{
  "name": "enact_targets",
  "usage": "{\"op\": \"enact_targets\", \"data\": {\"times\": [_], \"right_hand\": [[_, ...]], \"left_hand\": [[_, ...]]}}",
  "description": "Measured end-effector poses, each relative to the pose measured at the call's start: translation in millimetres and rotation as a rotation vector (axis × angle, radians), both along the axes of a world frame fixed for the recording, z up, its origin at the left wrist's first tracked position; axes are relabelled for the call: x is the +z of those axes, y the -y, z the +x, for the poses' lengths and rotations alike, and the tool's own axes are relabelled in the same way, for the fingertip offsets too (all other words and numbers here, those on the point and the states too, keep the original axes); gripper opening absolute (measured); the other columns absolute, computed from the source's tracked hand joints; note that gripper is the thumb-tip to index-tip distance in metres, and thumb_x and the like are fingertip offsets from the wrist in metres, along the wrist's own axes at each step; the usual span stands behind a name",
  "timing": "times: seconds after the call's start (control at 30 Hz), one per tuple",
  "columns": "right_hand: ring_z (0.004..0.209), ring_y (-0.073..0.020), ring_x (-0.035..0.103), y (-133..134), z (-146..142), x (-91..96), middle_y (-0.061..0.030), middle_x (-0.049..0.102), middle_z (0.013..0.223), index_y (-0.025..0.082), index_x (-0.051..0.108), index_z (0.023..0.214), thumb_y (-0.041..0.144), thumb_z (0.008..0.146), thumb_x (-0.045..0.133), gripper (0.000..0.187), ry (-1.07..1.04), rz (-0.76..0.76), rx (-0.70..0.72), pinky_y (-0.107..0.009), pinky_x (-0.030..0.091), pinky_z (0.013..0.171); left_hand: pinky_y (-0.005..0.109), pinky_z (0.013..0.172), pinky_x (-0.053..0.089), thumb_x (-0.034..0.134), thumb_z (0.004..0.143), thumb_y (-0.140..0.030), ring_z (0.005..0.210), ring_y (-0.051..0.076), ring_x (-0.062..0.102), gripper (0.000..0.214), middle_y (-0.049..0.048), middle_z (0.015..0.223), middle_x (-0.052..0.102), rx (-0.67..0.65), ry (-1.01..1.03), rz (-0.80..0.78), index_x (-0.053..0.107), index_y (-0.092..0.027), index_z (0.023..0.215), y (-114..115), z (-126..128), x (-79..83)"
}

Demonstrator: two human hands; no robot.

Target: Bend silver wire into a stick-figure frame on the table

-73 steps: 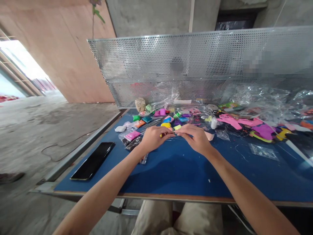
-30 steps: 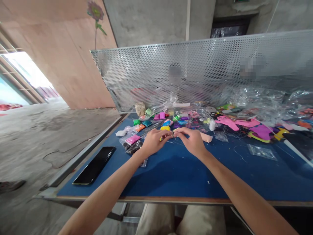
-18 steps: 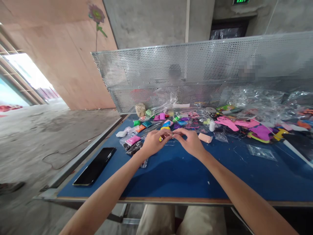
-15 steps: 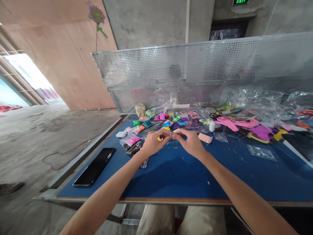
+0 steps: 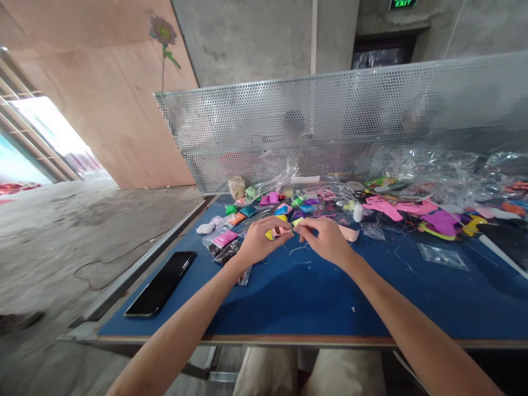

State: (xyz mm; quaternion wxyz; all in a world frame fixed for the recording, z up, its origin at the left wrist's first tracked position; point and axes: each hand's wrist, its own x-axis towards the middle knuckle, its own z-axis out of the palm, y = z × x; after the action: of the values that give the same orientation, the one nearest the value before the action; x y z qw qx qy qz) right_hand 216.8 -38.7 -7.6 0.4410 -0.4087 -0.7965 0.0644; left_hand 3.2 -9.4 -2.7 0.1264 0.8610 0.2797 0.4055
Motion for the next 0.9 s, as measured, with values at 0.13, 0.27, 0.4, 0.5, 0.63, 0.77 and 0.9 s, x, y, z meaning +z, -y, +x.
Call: {"op": "enact_targets", "data": {"times": [0.13, 0.27, 0.4, 0.5, 0.63, 0.77, 0.9], "right_hand": [[0.072, -0.0189, 0.068, -1.1, 2.6, 1.1, 0.0019, 0.074, 0.074, 0.025, 0.069, 0.077, 0.037, 0.096, 0.054, 0.026, 0.05, 0.001, 0.0, -0.033, 0.049, 0.076], [0.078, -0.0206, 0.069, -3.1, 4.1, -0.1, 0.0016, 0.075, 0.077, 0.025, 0.068, 0.082, 0.033, 0.096, 0.055, 0.02, 0.076, 0.038, -0.058, -0.037, 0.045, 0.084], [0.074, -0.0198, 0.068, -4.6, 2.6, -1.9, 0.0022, 0.073, 0.073, 0.025, 0.066, 0.083, 0.031, 0.097, 0.054, 0.02, 0.12, 0.054, -0.081, -0.037, 0.042, 0.084], [0.074, -0.0199, 0.067, -4.6, 0.0, -4.1, 0.0017, 0.072, 0.072, 0.025, 0.065, 0.087, 0.03, 0.097, 0.053, 0.017, 0.144, 0.097, -0.09, -0.036, 0.041, 0.083], [0.074, -0.0203, 0.066, -3.5, -2.3, -6.1, 0.0004, 0.071, 0.071, 0.025, 0.066, 0.088, 0.028, 0.097, 0.052, 0.017, 0.178, 0.143, -0.101, -0.036, 0.041, 0.082], [0.074, -0.0197, 0.065, -2.2, -2.6, -6.1, -0.0003, 0.072, 0.073, 0.024, 0.067, 0.088, 0.027, 0.098, 0.05, 0.019, 0.185, 0.132, -0.078, -0.034, 0.04, 0.08], [0.073, -0.0191, 0.064, -1.1, -2.6, -6.3, 0.0001, 0.072, 0.072, 0.024, 0.067, 0.088, 0.028, 0.098, 0.051, 0.019, 0.196, 0.132, -0.083, -0.035, 0.039, 0.08]], "left_hand": [[0.036, 0.091, 0.05, 0.067, 0.086, -0.04, 0.096, 0.02, 0.067, 0.019, 0.0035, 0.098, 0.074, 0.044, -0.049, 0.106, 0.07, -0.023, 0.096, -1.2, -1.1, 3.0], [0.039, 0.095, 0.045, 0.068, 0.085, -0.044, 0.104, 0.022, 0.063, 0.032, 0.0041, 0.108, 0.072, 0.144, -0.047, 0.203, 0.066, -0.024, 0.11, 1.1, -3.4, 6.0], [0.043, 0.103, 0.036, 0.067, 0.085, -0.045, 0.116, 0.025, 0.057, 0.037, 0.0041, 0.122, 0.067, 0.284, -0.083, 0.407, 0.064, -0.028, 0.117, 5.3, -7.0, 10.4], [0.046, 0.106, 0.03, 0.066, 0.087, -0.043, 0.116, 0.026, 0.055, 0.025, 0.0016, 0.119, 0.069, 0.271, -0.189, 0.49, 0.068, -0.03, 0.108, 6.9, -7.6, 11.1], [0.047, 0.104, 0.029, 0.065, 0.089, -0.038, 0.112, 0.025, 0.057, 0.015, 0.0005, 0.108, 0.073, 0.26, -0.235, 0.535, 0.072, -0.031, 0.101, 6.9, -5.2, 8.4], [0.045, 0.101, 0.03, 0.067, 0.088, -0.037, 0.106, 0.023, 0.059, 0.012, 0.001, 0.101, 0.074, 0.278, -0.225, 0.585, 0.073, -0.03, 0.096, 7.9, -1.8, 7.1], [0.043, 0.099, 0.032, 0.063, 0.091, -0.032, 0.099, 0.02, 0.061, 0.01, 0.0016, 0.097, 0.074, 0.286, -0.27, 0.629, 0.072, -0.026, 0.091, 11.1, 0.4, 9.7]]}}
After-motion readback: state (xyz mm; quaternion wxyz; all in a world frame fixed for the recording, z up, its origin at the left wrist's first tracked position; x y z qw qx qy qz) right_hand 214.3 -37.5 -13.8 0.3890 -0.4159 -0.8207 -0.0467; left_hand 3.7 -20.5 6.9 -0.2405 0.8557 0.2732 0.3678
